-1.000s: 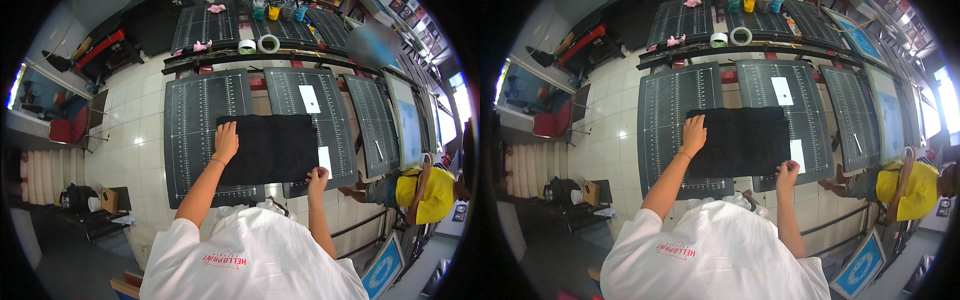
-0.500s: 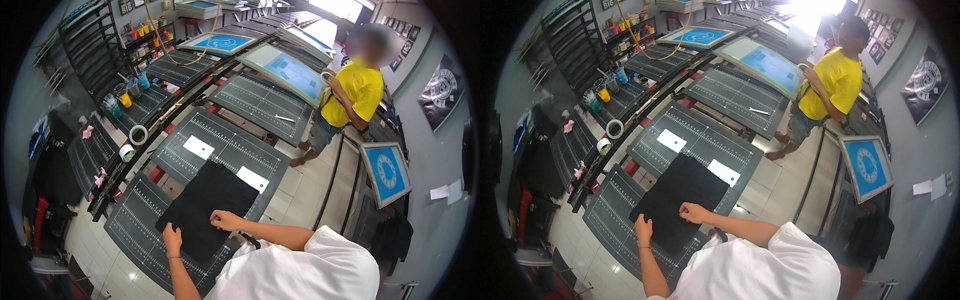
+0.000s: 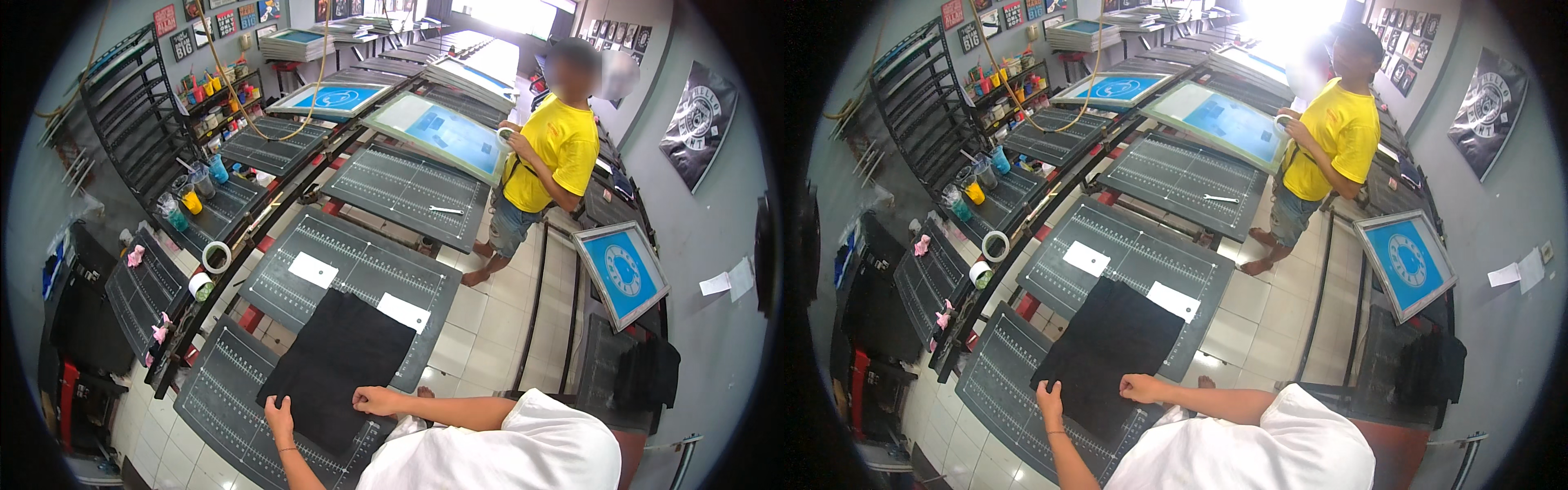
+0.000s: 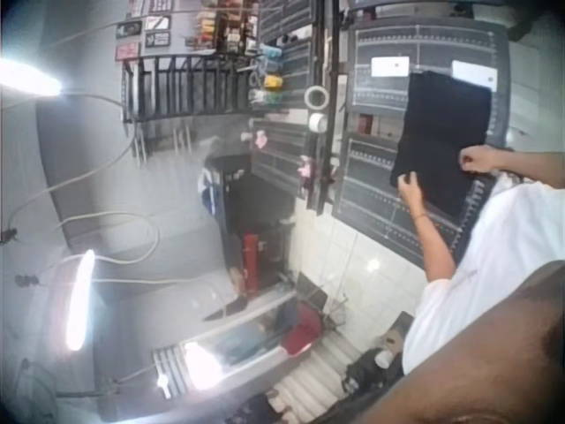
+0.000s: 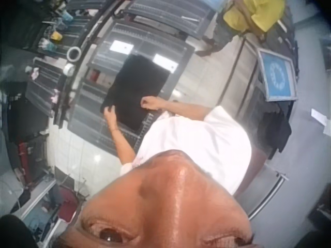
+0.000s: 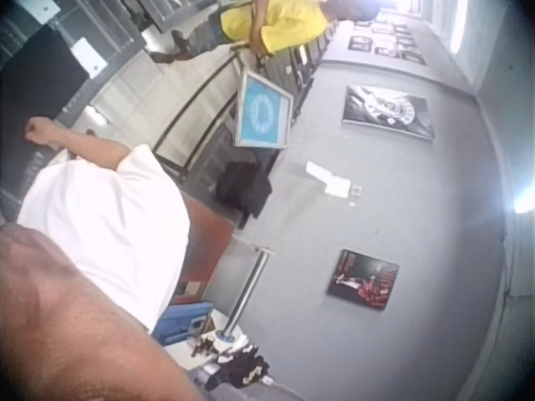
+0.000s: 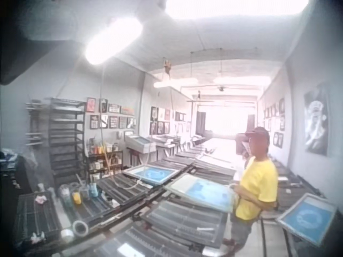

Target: The person organizes paper and tape on a workbench, then aligns a black fabric panel onto a screen-printing platen and smooths it down.

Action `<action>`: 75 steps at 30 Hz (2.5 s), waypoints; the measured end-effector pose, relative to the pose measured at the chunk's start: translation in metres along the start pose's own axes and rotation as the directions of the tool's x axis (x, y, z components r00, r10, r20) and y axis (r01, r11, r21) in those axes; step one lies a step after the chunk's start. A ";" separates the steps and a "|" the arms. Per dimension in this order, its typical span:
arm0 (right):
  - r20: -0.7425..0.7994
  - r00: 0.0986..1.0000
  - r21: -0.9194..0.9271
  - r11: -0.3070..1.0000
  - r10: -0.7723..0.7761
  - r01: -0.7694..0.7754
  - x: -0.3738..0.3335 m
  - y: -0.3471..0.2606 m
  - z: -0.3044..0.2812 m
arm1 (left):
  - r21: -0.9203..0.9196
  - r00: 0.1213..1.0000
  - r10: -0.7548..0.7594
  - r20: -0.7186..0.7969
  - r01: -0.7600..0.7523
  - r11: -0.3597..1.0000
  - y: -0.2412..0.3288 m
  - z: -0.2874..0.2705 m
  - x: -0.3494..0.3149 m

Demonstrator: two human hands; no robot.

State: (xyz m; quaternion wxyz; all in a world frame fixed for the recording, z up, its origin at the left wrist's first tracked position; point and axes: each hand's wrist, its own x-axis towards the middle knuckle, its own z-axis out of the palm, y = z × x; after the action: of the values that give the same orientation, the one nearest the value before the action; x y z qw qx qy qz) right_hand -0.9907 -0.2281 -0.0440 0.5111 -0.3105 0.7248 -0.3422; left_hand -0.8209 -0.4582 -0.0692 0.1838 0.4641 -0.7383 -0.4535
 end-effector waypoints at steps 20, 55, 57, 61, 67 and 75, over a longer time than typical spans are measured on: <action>0.007 1.000 0.064 0.998 0.004 -0.005 -0.005 0.034 0.000 | 0.027 0.999 -0.038 -0.007 0.038 0.999 -0.012 0.003 0.003; -0.014 1.000 0.752 0.659 -0.014 0.020 -0.025 -0.041 -0.023 | -0.237 0.967 0.219 0.129 -0.184 0.954 0.134 0.049 -0.114; -0.015 0.999 0.790 0.612 -0.047 0.041 -0.031 -0.041 -0.028 | -0.273 0.983 0.182 0.004 -0.174 0.946 0.129 0.045 -0.114; -0.018 0.996 0.834 0.549 -0.089 0.064 -0.044 -0.034 -0.049 | -0.330 0.981 0.174 -0.089 -0.194 0.924 0.135 0.028 -0.104; 0.050 0.997 0.868 0.497 -0.061 -0.013 -0.048 -0.025 -0.064 | -0.323 0.965 0.215 0.150 -0.158 0.933 0.169 0.021 -0.117; 0.185 0.980 0.816 0.544 0.077 -0.197 -0.093 -0.033 -0.074 | -0.303 0.959 0.263 0.102 -0.222 0.927 0.173 0.051 -0.146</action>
State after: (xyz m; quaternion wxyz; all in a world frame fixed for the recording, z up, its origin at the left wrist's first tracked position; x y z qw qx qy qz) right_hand -1.0315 -0.1593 0.0498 0.6670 0.0036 0.4657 -0.5816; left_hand -0.8727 -0.2805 0.0713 0.2516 0.3041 -0.7270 -0.5618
